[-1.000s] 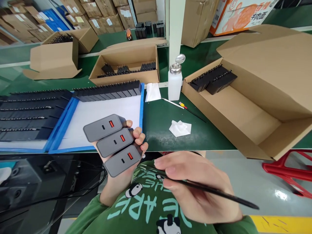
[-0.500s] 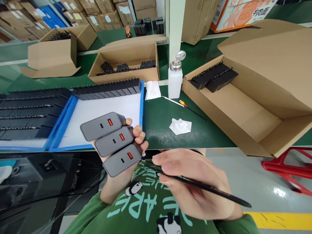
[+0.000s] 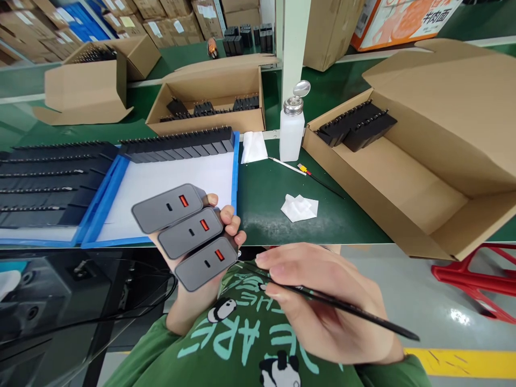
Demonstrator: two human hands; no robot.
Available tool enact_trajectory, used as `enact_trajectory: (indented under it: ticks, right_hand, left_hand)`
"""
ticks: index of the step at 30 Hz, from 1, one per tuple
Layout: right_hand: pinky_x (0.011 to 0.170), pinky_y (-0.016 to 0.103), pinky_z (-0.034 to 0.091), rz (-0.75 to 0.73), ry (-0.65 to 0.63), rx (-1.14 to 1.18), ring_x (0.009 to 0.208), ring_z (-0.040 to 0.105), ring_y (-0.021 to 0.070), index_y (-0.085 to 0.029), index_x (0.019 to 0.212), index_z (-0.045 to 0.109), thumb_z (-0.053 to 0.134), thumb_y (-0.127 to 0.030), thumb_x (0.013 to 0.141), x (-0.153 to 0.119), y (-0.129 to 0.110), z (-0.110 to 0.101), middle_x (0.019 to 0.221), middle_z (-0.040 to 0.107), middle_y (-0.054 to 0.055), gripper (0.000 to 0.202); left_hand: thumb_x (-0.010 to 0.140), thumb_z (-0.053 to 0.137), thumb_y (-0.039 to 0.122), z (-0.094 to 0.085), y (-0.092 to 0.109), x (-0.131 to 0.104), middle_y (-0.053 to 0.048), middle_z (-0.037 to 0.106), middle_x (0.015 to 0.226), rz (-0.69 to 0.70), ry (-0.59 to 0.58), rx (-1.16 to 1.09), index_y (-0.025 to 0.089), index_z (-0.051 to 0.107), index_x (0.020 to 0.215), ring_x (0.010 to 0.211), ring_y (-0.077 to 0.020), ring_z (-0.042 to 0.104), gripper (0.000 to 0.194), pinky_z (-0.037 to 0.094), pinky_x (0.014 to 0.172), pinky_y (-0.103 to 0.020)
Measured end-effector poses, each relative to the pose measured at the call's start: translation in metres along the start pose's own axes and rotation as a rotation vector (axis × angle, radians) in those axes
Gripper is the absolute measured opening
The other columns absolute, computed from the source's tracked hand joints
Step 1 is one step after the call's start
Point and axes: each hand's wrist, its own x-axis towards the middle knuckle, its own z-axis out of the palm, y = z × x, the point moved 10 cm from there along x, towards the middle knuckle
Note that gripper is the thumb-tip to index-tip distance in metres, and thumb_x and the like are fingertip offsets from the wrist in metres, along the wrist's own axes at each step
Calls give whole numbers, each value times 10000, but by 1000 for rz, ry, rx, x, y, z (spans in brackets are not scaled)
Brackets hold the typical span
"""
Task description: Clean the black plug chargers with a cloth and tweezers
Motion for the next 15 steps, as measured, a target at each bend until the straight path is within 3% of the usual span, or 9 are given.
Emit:
enact_trajectory:
  ticks: [11,13,15]
  right_hand:
    - [728,274,686,29,-41,78,852,792,202,-217,1117,696,679,77,730,11,5,6,955,806,42,487]
    - [718,287,687,29,-42,78,847,791,199,-223,1129,678,662,29,794,6,7,6,959,802,44,419]
    - [675,298,682,53,16,52,781,786,194,-250,1074,676,666,-120,876,-3,12,0,904,797,27,236]
  left_hand:
    - [804,426,881,-6,3,0,-47,647,766,41,47,55,215,675,922,625,-183,626,720,531,563,-305]
    - [802,428,882,-4,3,0,-44,644,757,37,39,56,216,675,919,621,-181,623,719,533,565,-305]
    - [801,446,874,-3,3,0,-41,641,753,36,31,43,214,675,915,620,-178,623,708,536,567,-301]
